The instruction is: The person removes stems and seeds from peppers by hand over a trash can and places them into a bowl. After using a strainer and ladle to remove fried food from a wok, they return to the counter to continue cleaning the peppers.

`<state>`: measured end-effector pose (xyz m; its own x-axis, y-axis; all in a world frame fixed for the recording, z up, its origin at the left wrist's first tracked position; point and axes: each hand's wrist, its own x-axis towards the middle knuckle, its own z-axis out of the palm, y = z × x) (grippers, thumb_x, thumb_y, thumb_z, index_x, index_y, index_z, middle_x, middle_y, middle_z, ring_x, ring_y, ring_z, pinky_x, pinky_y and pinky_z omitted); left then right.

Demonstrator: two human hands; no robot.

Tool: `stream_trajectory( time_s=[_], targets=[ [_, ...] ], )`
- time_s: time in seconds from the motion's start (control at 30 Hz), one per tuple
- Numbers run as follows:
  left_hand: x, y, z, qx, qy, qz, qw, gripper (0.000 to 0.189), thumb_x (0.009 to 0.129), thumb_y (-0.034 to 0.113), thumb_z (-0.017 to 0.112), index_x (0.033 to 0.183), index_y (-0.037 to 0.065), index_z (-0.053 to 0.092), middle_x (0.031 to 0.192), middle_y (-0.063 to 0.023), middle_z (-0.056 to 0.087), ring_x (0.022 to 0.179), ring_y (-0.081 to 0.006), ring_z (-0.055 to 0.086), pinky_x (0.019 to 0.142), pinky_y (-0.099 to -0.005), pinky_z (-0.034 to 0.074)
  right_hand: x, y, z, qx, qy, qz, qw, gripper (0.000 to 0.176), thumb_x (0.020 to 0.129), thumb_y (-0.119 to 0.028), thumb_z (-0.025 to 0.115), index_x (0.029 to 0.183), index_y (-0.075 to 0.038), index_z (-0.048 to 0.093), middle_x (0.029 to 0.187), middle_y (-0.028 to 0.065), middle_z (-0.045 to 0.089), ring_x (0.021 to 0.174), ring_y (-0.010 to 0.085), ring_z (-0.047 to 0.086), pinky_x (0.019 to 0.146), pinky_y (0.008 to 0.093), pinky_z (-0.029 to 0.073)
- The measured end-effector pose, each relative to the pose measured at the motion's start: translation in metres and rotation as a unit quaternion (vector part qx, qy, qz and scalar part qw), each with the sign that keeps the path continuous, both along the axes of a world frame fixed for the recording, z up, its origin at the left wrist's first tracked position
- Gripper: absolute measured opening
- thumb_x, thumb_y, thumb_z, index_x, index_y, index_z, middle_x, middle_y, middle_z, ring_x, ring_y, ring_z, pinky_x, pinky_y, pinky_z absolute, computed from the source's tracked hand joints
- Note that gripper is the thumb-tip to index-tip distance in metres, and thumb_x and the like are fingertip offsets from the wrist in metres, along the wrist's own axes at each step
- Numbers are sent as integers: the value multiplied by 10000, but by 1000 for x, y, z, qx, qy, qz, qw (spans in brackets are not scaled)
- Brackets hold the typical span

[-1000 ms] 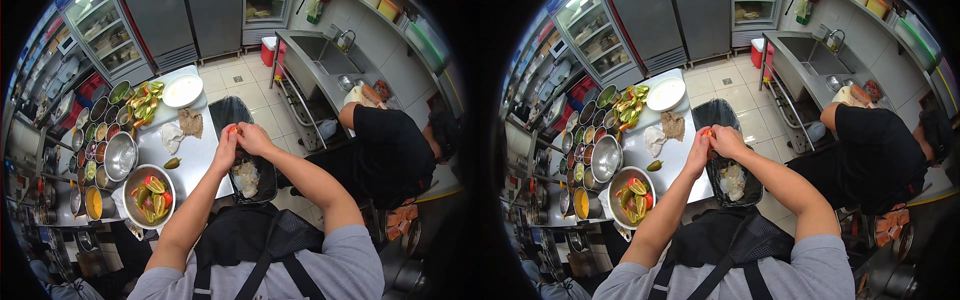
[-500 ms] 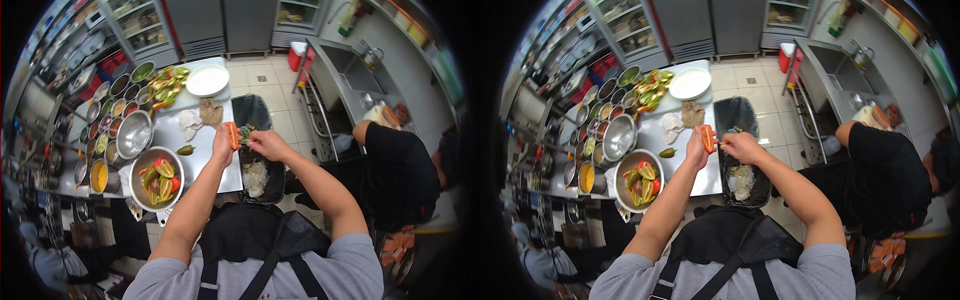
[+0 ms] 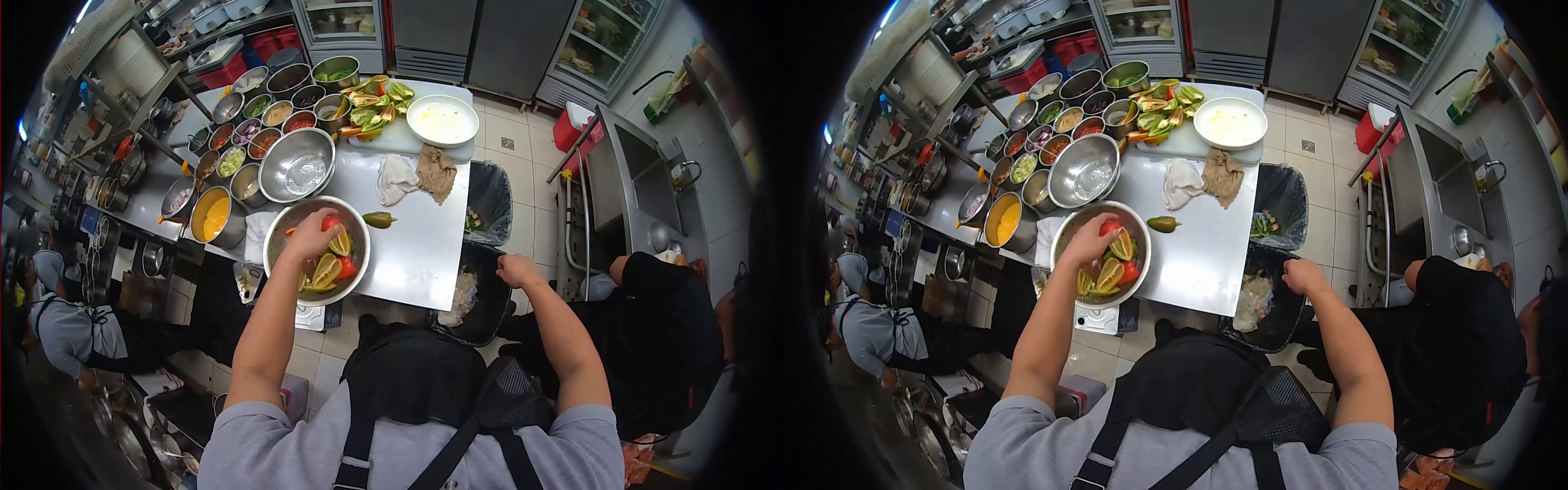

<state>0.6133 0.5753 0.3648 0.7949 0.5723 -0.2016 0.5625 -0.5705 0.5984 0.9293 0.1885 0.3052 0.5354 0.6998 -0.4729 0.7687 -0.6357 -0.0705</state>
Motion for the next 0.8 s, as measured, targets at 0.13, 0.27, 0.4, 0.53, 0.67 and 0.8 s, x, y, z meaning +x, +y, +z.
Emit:
stream_trajectory(
  time_s=[0.13,0.27,0.4,0.53,0.67,0.8],
  targets=[
    [28,-8,4,68,-93,-12,993,496,850,190,673,1305,37,548,1247,-216,586,1168,-359,574,1008,-440,455,-9,10,8,-21,9,-8,1000,221,891,-309,649,980,-107,666,965,120,710,1002,338,656,817,481,521],
    [100,-24,-15,129,-134,-114,976,416,848,106,612,1259,52,571,1258,-202,571,1150,-351,587,985,-462,474,-15,11,17,-31,18,-12,999,231,868,-288,668,1013,-109,670,997,136,716,1003,345,664,844,472,527],
    [138,-28,-66,209,132,-190,950,356,848,109,600,1203,99,572,1178,-184,588,1077,-363,620,898,-499,512,-26,4,30,-4,33,-27,999,221,871,-286,669,996,-104,656,956,136,710,966,349,664,806,480,520],
    [148,-20,-100,249,132,-189,941,398,820,131,638,1207,99,551,1117,-194,625,984,-372,651,846,-500,538,-41,-7,36,42,64,-46,996,216,876,-286,662,979,-97,646,924,133,702,932,359,660,780,484,511],
    [156,-21,-69,177,183,-218,942,392,826,206,687,1165,45,573,1188,-205,618,1022,-368,654,869,-475,539,-42,-9,43,78,81,-56,992,212,872,-272,662,975,-87,644,926,133,699,930,364,657,780,483,507],
    [165,-44,-55,-162,35,-208,964,491,818,202,728,1213,-13,531,1134,-155,645,998,-285,671,869,-391,554,-49,14,91,219,76,-57,971,283,872,-222,664,1117,-91,610,886,143,681,897,364,654,765,473,504]
  ],
)
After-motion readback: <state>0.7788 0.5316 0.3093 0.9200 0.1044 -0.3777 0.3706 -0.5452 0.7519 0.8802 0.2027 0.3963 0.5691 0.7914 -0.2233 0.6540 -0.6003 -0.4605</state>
